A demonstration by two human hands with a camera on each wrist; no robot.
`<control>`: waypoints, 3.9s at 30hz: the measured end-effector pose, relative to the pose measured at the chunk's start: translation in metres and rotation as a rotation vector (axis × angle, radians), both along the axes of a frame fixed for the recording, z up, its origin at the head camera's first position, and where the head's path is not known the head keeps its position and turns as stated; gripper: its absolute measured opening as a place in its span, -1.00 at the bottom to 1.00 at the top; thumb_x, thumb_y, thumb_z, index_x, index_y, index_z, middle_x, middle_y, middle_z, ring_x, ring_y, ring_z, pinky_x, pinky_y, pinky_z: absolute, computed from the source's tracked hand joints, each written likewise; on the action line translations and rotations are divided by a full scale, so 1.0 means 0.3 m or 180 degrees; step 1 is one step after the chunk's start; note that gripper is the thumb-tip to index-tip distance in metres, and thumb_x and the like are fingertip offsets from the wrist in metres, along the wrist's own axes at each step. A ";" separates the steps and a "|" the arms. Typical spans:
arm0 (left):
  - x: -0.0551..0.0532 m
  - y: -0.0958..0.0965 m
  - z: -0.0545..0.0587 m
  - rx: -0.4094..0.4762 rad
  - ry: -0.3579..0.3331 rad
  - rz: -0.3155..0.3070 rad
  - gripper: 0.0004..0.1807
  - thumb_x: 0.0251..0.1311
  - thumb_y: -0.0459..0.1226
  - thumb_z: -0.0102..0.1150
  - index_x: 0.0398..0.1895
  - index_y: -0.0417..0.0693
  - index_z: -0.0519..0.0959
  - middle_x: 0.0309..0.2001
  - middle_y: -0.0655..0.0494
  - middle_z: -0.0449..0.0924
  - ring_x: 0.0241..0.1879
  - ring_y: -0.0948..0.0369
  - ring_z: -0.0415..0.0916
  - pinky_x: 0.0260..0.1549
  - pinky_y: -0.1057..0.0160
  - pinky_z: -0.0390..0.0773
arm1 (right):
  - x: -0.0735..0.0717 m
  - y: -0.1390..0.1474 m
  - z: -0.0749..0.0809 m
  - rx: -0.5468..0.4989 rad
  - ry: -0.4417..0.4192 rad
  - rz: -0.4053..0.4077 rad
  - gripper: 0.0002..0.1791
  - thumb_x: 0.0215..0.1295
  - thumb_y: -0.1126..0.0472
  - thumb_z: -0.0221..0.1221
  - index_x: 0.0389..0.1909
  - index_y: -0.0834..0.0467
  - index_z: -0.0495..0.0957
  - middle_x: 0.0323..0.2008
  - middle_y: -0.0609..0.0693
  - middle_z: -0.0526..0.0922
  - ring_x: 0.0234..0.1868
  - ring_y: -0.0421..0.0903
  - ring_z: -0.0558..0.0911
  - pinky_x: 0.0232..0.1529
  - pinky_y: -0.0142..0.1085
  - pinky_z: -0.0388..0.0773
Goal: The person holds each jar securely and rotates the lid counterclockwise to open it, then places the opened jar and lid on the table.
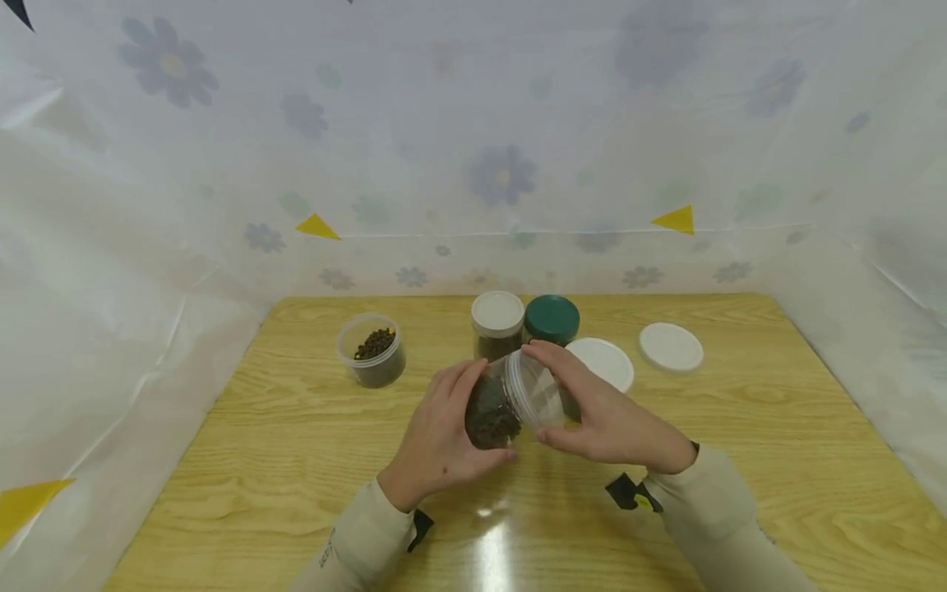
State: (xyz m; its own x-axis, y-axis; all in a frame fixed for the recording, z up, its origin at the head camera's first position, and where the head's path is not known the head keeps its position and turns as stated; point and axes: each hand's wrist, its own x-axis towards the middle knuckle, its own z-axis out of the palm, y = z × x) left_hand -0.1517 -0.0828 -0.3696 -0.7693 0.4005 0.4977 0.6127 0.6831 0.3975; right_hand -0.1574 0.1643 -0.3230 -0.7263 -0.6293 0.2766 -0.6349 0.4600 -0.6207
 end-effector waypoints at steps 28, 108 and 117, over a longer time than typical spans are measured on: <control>0.002 0.007 0.001 -0.0050 0.0051 -0.0038 0.20 -0.32 0.12 0.61 0.46 -0.04 0.24 0.30 -0.03 0.41 0.28 0.05 0.40 0.16 -0.02 0.55 | 0.005 -0.032 0.029 0.0432 -0.0981 -0.0946 -0.14 0.41 -0.33 -0.03 0.56 0.02 0.03 0.34 0.16 0.47 0.22 0.12 0.59 -0.01 -0.04 0.63; 0.025 -0.469 -0.104 0.0318 -0.1255 0.1094 0.21 -0.12 -0.04 0.57 0.46 -0.31 0.00 0.29 -0.38 0.31 0.29 -0.27 0.36 0.24 -0.32 0.36 | 0.017 0.099 -0.029 0.0019 -0.0464 -0.0462 -0.05 0.28 -0.02 0.31 0.57 -0.09 -0.03 0.48 0.07 0.18 0.31 0.17 0.45 0.01 -0.15 0.64; 0.008 -0.509 -0.120 0.0248 -0.1442 0.1213 0.25 -0.06 -0.08 0.54 0.52 -0.38 -0.11 0.40 -0.49 0.09 0.38 -0.38 0.15 0.29 -0.38 0.24 | 0.028 0.147 -0.011 0.0084 -0.0579 -0.0609 -0.06 0.29 -0.03 0.30 0.56 -0.17 -0.04 0.51 0.03 0.13 0.34 0.13 0.42 0.05 -0.11 0.61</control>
State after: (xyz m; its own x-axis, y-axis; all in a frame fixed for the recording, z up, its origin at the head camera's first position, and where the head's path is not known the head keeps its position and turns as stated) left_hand -0.1494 -0.2355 -0.4055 -0.9942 0.0298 0.1031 0.0877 0.7798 0.6198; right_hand -0.1489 0.2085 -0.3262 -0.8690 -0.4810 0.1159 -0.4140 0.5784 -0.7029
